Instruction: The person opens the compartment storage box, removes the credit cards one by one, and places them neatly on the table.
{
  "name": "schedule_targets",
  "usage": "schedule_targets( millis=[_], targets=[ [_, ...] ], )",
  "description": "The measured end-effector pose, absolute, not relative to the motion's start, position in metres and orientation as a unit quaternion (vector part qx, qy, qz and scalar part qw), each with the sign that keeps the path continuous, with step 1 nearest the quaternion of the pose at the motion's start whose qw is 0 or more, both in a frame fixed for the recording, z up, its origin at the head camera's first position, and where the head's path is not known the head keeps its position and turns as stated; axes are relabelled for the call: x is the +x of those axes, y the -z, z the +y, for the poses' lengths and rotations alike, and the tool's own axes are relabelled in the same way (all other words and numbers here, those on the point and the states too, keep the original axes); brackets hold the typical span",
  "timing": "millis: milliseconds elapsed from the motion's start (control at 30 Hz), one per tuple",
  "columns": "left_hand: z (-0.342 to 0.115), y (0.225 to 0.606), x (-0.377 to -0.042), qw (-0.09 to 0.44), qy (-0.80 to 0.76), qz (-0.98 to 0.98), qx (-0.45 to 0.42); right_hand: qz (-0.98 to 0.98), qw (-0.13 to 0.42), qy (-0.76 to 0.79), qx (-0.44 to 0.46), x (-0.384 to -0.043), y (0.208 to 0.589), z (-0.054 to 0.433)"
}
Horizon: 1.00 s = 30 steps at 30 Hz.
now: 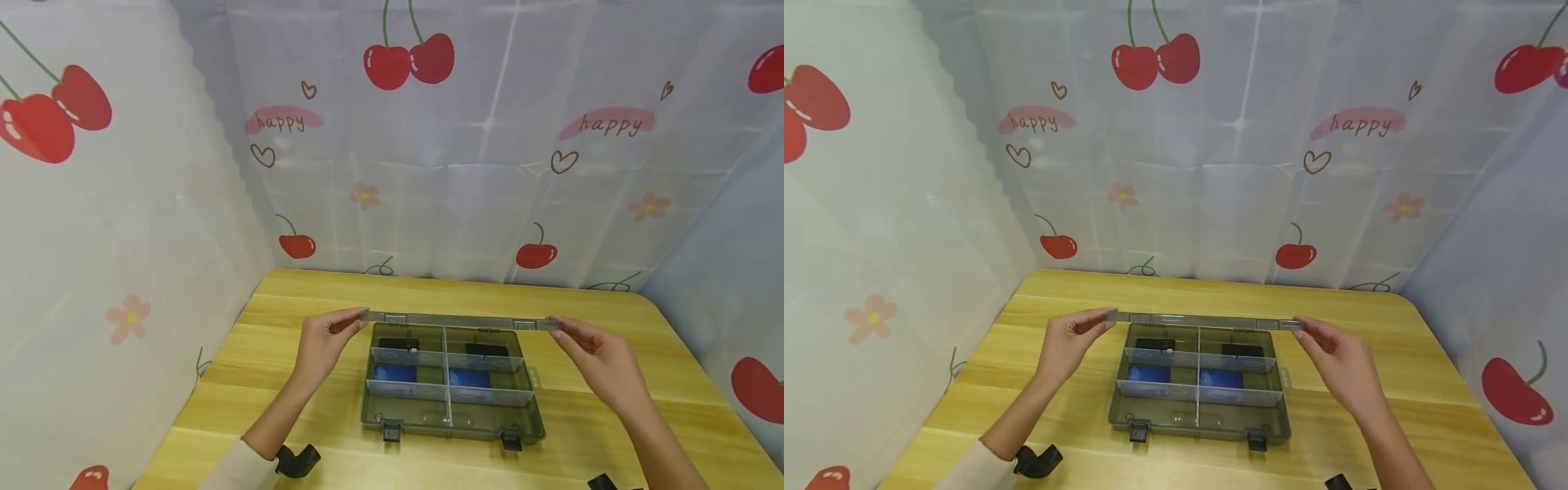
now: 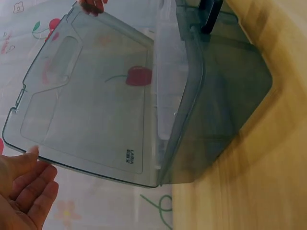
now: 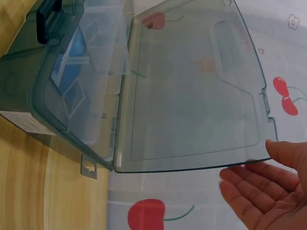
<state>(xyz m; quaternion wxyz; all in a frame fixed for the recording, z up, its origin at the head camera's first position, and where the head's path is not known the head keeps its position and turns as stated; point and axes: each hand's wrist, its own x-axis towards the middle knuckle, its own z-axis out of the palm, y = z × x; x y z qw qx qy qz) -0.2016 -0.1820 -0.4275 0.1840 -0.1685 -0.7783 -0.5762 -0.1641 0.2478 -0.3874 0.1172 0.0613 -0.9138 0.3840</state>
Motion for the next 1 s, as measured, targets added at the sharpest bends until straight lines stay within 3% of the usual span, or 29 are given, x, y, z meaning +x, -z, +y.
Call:
schedule_targets(
  millis=[367,567,1000],
  targets=[
    [-0.178,0.405,-0.216,0.132,0.637,-0.751,-0.113,-0.892,0.165,-0.42,0.04,-0.189,0.396,0.255],
    [-0.182,0.418,-0.239,0.129,0.645,-0.745,-0.114,-0.878,0.178,-0.442,0.045,-0.204,0.399,0.258],
    [-0.183,0.425,-0.265,0.144,0.652,-0.732,-0.131,-0.833,0.136,-0.534,0.05,-0.23,0.404,0.262]
  ],
)
